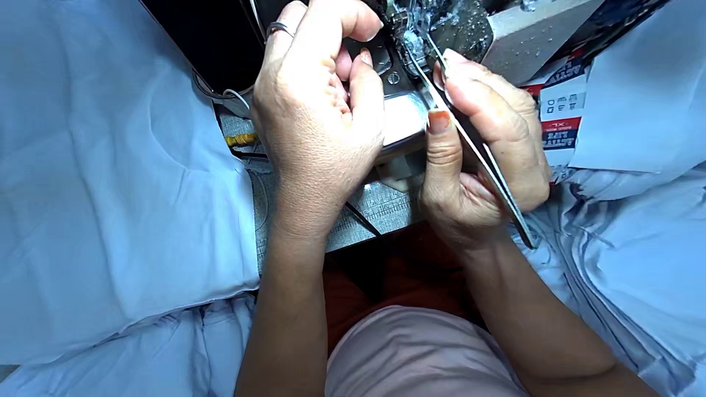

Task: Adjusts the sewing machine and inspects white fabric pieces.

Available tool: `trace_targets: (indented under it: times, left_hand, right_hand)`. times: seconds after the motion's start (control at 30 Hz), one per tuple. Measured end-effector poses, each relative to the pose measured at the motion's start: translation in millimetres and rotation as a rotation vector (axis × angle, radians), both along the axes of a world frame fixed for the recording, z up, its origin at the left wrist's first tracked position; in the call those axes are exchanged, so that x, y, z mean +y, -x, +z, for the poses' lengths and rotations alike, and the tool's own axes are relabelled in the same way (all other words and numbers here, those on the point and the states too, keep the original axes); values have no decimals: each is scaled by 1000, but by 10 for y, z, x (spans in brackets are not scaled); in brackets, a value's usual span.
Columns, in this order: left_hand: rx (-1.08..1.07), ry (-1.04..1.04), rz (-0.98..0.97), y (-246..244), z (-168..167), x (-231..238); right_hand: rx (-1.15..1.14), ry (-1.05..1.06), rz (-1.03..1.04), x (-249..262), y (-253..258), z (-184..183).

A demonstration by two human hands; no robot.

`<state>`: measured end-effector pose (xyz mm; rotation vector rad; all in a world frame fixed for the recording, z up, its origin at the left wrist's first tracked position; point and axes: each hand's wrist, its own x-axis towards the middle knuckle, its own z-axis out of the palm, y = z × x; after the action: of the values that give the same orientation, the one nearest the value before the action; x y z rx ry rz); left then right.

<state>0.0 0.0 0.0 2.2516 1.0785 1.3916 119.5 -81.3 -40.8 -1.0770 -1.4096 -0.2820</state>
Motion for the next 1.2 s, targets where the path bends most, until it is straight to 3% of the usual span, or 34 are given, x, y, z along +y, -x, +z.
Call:
trace_targets:
  times: [0.3,0.47,0.57,0.8,0.93,1.03,1.2]
  left_hand:
    - [275,19,148,-24,119,-81]
    - [391,88,168,-58,190,-170]
    - [414,88,169,-64,196,-175]
    - [362,80,187,-100,184,-183]
    - [358,81,208,-117,183,-195]
    - [343,80,202,-123,182,-192]
    - [330,97,212,-138,180,-200]
  right_hand:
    - [143,3,54,-244,-82,62]
    - [234,76,-106,-540,-590,110]
    - [229,248,-260,-591,-921,205]
    - [127,467,-421,-219,-1191,287]
    - [235,628,-415,-109,-1220,239]
    - [188,471,-431,-296,-1128,182]
    - [-18,439,-133,-604,-620,-85]
